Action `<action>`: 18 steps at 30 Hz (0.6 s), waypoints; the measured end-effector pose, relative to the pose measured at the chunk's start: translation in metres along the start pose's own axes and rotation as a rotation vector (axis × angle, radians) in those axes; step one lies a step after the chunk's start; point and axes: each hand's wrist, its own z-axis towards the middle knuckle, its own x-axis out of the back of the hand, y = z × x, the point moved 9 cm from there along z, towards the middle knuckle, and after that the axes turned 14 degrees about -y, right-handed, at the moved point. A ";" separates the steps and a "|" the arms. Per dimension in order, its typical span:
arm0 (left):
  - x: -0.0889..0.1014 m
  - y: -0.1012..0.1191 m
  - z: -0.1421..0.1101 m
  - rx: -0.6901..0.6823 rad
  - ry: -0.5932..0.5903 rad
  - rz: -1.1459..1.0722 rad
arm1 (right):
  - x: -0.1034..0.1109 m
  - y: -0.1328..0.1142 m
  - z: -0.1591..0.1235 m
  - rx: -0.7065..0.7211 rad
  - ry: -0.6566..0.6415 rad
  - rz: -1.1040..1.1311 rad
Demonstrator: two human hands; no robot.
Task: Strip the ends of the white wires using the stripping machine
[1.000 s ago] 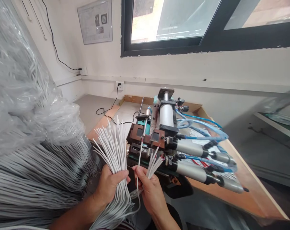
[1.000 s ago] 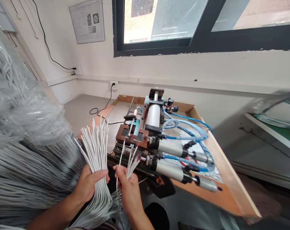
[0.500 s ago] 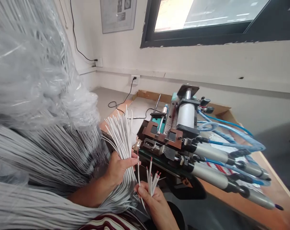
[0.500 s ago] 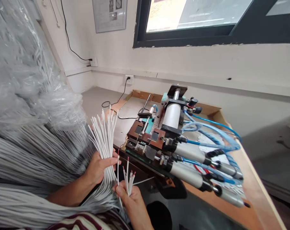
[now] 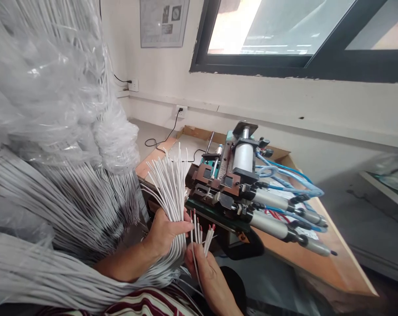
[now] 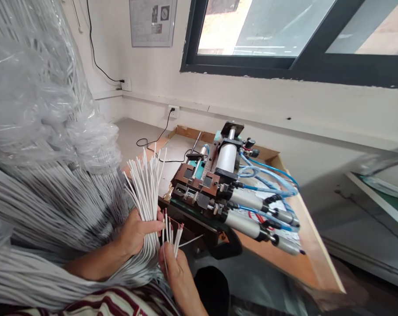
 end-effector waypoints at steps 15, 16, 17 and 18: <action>0.011 -0.009 0.014 -0.007 0.089 0.210 | 0.024 0.020 0.006 0.066 0.071 0.197; 0.012 -0.010 0.015 -0.004 0.097 0.229 | 0.028 0.023 0.007 0.080 0.100 0.229; 0.012 -0.010 0.017 0.000 0.099 0.238 | 0.030 0.026 0.008 0.090 0.113 0.249; 0.012 -0.011 0.018 0.006 0.096 0.237 | 0.031 0.029 0.009 0.096 0.115 0.261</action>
